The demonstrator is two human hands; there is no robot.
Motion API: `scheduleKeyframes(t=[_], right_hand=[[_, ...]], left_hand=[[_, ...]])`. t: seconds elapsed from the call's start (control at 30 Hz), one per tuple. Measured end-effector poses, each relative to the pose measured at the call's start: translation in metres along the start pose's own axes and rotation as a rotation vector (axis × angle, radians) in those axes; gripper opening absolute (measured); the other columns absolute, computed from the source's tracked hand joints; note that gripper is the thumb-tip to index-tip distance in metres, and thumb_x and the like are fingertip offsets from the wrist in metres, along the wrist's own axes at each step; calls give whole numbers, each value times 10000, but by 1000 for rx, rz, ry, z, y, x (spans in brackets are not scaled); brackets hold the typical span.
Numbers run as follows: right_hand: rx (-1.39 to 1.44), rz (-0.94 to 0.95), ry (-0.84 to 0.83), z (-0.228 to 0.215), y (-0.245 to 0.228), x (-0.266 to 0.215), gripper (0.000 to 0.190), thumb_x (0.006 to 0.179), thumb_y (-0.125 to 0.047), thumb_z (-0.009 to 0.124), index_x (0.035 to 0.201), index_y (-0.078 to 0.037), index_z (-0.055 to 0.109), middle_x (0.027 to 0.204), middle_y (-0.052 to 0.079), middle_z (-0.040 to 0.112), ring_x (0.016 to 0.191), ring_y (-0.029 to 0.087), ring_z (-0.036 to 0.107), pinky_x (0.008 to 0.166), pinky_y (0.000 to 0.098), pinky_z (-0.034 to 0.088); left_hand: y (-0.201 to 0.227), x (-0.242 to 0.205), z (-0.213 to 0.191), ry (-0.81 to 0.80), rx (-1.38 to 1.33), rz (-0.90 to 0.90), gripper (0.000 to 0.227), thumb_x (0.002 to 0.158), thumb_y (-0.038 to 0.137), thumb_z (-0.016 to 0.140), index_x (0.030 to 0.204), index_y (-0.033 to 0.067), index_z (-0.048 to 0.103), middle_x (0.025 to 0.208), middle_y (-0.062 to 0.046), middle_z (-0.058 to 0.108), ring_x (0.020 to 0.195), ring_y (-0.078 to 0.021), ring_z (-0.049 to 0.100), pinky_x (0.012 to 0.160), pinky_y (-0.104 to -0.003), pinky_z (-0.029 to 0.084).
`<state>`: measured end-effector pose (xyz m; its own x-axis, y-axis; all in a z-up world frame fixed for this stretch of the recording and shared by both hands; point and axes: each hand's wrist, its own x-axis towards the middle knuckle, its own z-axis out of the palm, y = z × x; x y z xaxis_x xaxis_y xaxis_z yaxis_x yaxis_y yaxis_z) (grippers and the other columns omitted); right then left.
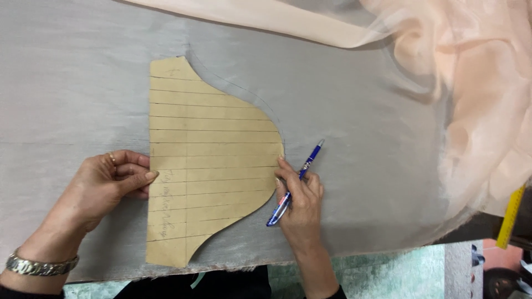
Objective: The person traces a paper pattern onto a large sheet of fabric using a blue pen. They then use a yellow ruler to draw straight lines on the fabric and reposition the pattern to trace another section.
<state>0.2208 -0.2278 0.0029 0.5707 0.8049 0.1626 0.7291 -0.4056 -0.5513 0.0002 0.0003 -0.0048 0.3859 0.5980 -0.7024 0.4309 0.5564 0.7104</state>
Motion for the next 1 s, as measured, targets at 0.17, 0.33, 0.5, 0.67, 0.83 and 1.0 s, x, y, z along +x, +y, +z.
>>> scheduleKeyframes(t=[0.17, 0.33, 0.5, 0.67, 0.83, 1.0], right_hand=[[-49, -1, -12, 2, 6, 0, 165, 939, -174, 551, 1080, -207, 629, 1265, -49, 658, 1001, 215, 520, 928, 364, 326], [-62, -66, 12, 2, 5, 3, 157, 929, -151, 568, 1066, -176, 642, 1240, -32, 668, 909, 221, 515, 908, 340, 374], [-136, 37, -30, 7, 10, -3, 179, 927, -227, 556, 1091, -227, 628, 1297, -106, 633, 1006, 237, 483, 965, 402, 336], [-122, 67, -15, 6, 1, -3, 141, 943, -199, 563, 1072, -192, 621, 1300, -81, 636, 1000, 250, 462, 985, 422, 322], [-96, 80, -34, 5, -2, -3, 143, 943, -188, 560, 1070, -187, 625, 1311, -76, 630, 991, 232, 448, 1006, 411, 310], [-140, 33, -34, 7, 3, -4, 140, 953, -188, 564, 1080, -176, 621, 1331, -48, 625, 925, 217, 444, 970, 388, 326]], left_hand=[[-16, 10, -3, -17, -15, 37, 223, 795, -44, 717, 995, -47, 618, 689, -211, 668, 615, -251, 637, 599, -323, 553], [0, -6, 4, 14, 106, 77, 233, 799, 25, 746, 978, 3, 599, 628, -145, 703, 516, -215, 658, 533, -292, 567], [12, -21, 10, 56, 86, 47, 243, 803, 24, 770, 898, 34, 546, 614, -141, 701, 523, -203, 659, 531, -274, 572], [21, -28, 12, 112, 181, 88, 208, 816, 26, 757, 829, 76, 556, 629, -91, 697, 544, -166, 669, 555, -259, 581], [16, -24, 12, 146, 279, 154, 220, 812, 61, 769, 818, 115, 556, 628, -34, 668, 559, -119, 641, 548, -235, 547], [10, -20, 12, 187, 438, 234, 226, 801, 119, 781, 820, 150, 558, 653, 22, 646, 593, -93, 605, 563, -244, 515]])
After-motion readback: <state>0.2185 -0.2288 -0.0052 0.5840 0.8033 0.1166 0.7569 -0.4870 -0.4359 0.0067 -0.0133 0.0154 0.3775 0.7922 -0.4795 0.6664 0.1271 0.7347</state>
